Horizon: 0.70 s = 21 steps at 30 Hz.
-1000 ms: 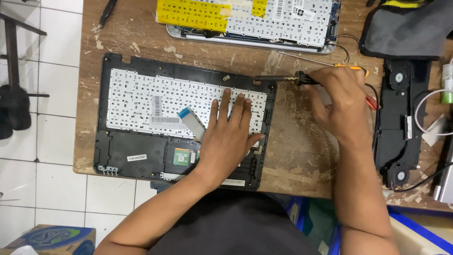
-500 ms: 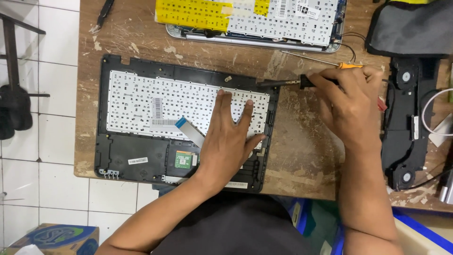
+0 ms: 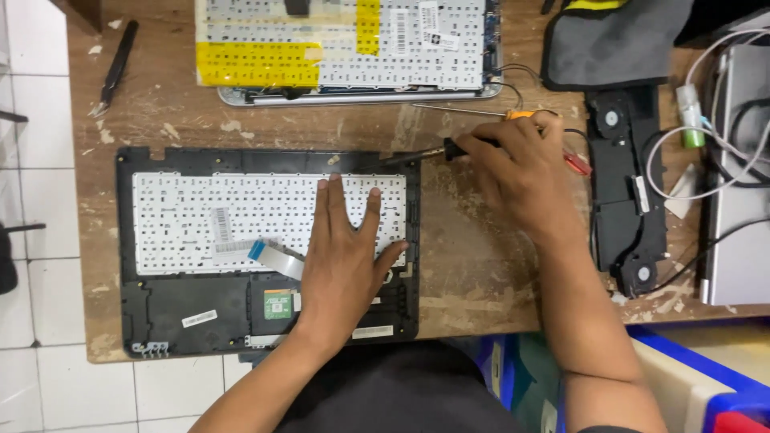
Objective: Using a soldering iron to melt plastic rivets on a laptop keyboard to secure it to the palmrest assembly.
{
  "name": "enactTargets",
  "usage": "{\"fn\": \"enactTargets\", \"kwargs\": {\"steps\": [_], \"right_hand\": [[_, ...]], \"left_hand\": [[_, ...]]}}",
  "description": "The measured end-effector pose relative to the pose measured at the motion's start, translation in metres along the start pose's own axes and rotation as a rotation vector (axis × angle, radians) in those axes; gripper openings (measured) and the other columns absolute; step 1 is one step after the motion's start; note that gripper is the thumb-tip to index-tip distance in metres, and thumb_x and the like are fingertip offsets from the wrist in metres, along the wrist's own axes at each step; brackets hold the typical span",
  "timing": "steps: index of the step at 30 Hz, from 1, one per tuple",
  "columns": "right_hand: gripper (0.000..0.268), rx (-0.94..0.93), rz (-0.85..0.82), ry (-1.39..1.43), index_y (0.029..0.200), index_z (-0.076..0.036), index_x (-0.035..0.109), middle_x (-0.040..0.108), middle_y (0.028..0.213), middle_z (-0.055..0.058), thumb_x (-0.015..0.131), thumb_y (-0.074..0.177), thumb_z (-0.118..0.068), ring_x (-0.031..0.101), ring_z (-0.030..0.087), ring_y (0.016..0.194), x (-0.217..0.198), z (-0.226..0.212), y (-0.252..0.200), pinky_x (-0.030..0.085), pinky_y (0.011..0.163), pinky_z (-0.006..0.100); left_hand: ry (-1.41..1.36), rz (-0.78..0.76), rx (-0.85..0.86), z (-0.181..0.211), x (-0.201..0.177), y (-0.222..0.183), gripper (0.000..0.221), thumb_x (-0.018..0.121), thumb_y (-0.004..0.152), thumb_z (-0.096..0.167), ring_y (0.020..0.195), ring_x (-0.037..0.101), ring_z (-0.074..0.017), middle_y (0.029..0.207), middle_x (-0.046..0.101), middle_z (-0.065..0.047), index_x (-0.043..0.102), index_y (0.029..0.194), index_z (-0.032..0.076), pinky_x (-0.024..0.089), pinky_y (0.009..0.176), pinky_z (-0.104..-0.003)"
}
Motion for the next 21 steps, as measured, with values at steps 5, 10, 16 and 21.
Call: {"fn": "enactTargets", "kwargs": {"steps": [5, 10, 16, 21], "right_hand": [[0.021, -0.007, -0.009, -0.06, 0.117, -0.009, 0.07, 0.067, 0.113, 0.009, 0.069, 0.099, 0.002, 0.063, 0.027, 0.097, -0.0012, -0.0012, 0.0002, 0.035, 0.089, 0.041], [0.024, -0.022, 0.009, -0.104, 0.118, -0.012, 0.071, 0.068, 0.114, 0.007, 0.071, 0.097, 0.0, 0.065, 0.024, 0.099, 0.0048, 0.0033, -0.0048, 0.036, 0.087, 0.039], [0.032, -0.031, 0.001, -0.078, 0.119, -0.012, 0.07, 0.066, 0.113, 0.007, 0.07, 0.092, 0.006, 0.063, 0.025, 0.098, 0.0049, 0.002, -0.0041, 0.034, 0.087, 0.038], [0.028, -0.014, 0.009, -0.069, 0.117, -0.011, 0.07, 0.066, 0.112, 0.007, 0.068, 0.095, 0.006, 0.064, 0.026, 0.096, 0.004, 0.0009, -0.0029, 0.034, 0.083, 0.04]], "left_hand": [[-0.011, 0.014, 0.032, 0.0007, 0.0017, 0.0003, 0.074, 0.056, 0.097, 0.063, 0.141, 0.043, -0.0455, 0.147, 0.045, -0.036, 0.05, 0.149, 0.011, 0.043, 0.113, -0.044], [-0.022, 0.037, 0.038, 0.0017, 0.0001, 0.0003, 0.074, 0.058, 0.096, 0.063, 0.14, 0.044, -0.0459, 0.146, 0.046, -0.036, 0.052, 0.146, 0.01, 0.044, 0.114, -0.045], [-0.052, 0.033, 0.025, 0.001, -0.001, 0.0008, 0.072, 0.058, 0.096, 0.06, 0.14, 0.044, -0.0458, 0.145, 0.046, -0.036, 0.051, 0.146, 0.009, 0.044, 0.113, -0.046], [0.037, 0.052, 0.021, 0.0017, -0.003, -0.0002, 0.071, 0.054, 0.097, 0.065, 0.14, 0.045, -0.0419, 0.145, 0.048, -0.034, 0.053, 0.146, 0.013, 0.041, 0.116, -0.041]]}}
Point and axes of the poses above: each hand's wrist, its own y-axis towards the middle knuckle, its own x-axis out of the palm, z = x × y, the point moved 6 cm from there along y, towards the middle knuckle
